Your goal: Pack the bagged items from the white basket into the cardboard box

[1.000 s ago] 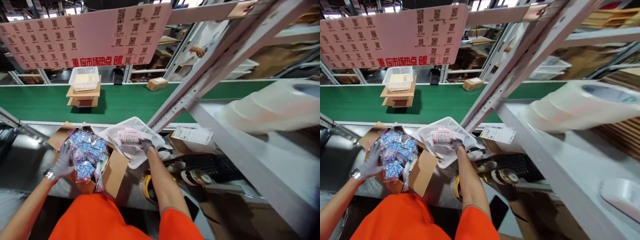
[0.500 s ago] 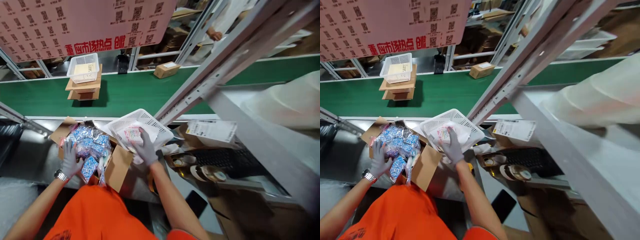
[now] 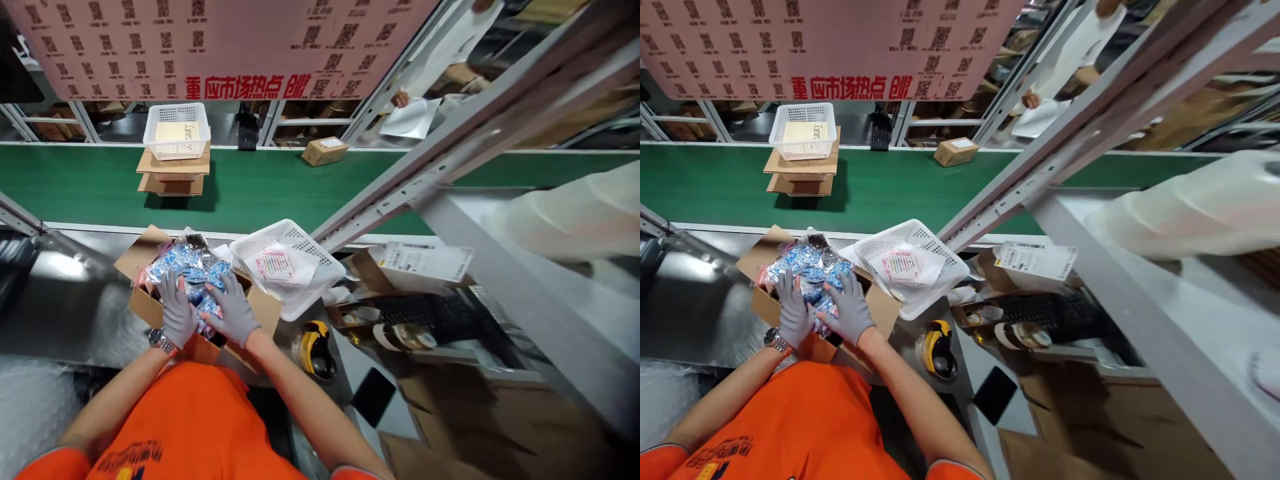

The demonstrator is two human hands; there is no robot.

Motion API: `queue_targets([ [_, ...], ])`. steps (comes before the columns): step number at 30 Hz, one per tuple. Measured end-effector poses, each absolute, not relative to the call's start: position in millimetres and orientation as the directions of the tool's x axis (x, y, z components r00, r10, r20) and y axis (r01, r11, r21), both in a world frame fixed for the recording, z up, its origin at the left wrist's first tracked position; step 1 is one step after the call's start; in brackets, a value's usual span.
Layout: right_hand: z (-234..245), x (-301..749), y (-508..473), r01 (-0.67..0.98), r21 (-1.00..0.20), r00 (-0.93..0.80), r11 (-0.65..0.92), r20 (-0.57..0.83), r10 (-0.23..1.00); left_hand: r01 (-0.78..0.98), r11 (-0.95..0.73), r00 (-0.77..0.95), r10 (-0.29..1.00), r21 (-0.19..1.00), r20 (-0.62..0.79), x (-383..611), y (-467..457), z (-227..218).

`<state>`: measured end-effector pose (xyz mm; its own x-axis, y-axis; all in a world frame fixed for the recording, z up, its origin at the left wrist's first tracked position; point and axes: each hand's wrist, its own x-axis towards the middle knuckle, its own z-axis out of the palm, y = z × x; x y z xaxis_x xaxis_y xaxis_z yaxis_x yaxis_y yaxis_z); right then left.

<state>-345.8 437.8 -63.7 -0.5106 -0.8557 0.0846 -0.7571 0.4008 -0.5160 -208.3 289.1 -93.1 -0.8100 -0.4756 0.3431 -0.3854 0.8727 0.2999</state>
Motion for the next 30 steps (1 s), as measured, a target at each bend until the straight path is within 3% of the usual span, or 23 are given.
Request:
queue_targets([
  [3, -68.7, -337.3, 430.7, -0.756, -0.438, -0.571, 0.486, 0.079, -0.817, -0.223, 0.894, -0.695, -0.426, 0.389, 0.58, -184.0, 274.0, -95.8],
  [5, -72.0, -331.9, 426.7, -0.747, -0.405, -0.595, 0.528, 0.054, -0.802, -0.091, 0.914, -0.673, -0.349, 0.396, 0.651, -162.6, 254.4, -94.6],
  [7, -73.5, -328.6, 421.9, -0.736, -0.389, -0.609, 0.555, 0.021, -0.793, -0.009, 0.932, -0.788, -0.23, 0.364, 0.57, -144.6, 229.3, -90.5],
  [11, -72.0, -327.5, 408.7, -0.739, -0.387, -0.591, 0.551, -0.02, -0.807, 0.051, 0.961, -0.975, -0.01, 0.272, 0.22, -136.6, 191.4, -78.9],
  [15, -69.6, -335.4, 391.6, -0.795, -0.409, -0.486, 0.448, -0.011, -0.874, -0.042, 0.973, -0.996, -0.06, 0.226, 0.07, -147.6, 208.9, -73.2],
  [20, -69.5, -354.6, 372.9, -0.901, -0.419, -0.125, 0.109, 0.011, -0.992, -0.243, 0.936, -0.965, -0.206, 0.253, -0.164, -130.4, 271.7, -52.7],
  [23, -71.6, -359.3, 366.7, -0.905, -0.425, -0.039, 0.027, 0.018, -0.999, -0.24, 0.921, -0.946, -0.15, 0.307, -0.287, -108.3, 276.7, -16.1],
  [26, -73.3, -358.0, 364.3, -0.902, -0.431, -0.036, 0.023, 0.022, -0.999, -0.217, 0.896, -0.974, -0.171, 0.388, -0.15, -102.8, 245.3, 20.9],
  [28, -73.3, -356.7, 364.3, -0.901, -0.433, -0.021, 0.01, 0.021, -1.0, -0.245, 0.913, -0.959, -0.278, 0.327, 0.057, -114.8, 215.5, 29.9],
  [30, -72.5, -355.6, 365.1, -0.896, -0.444, -0.007, -0.003, 0.02, -1.0, -0.268, 0.938, -0.957, -0.286, 0.22, 0.054, -133.3, 192.3, 22.5],
])
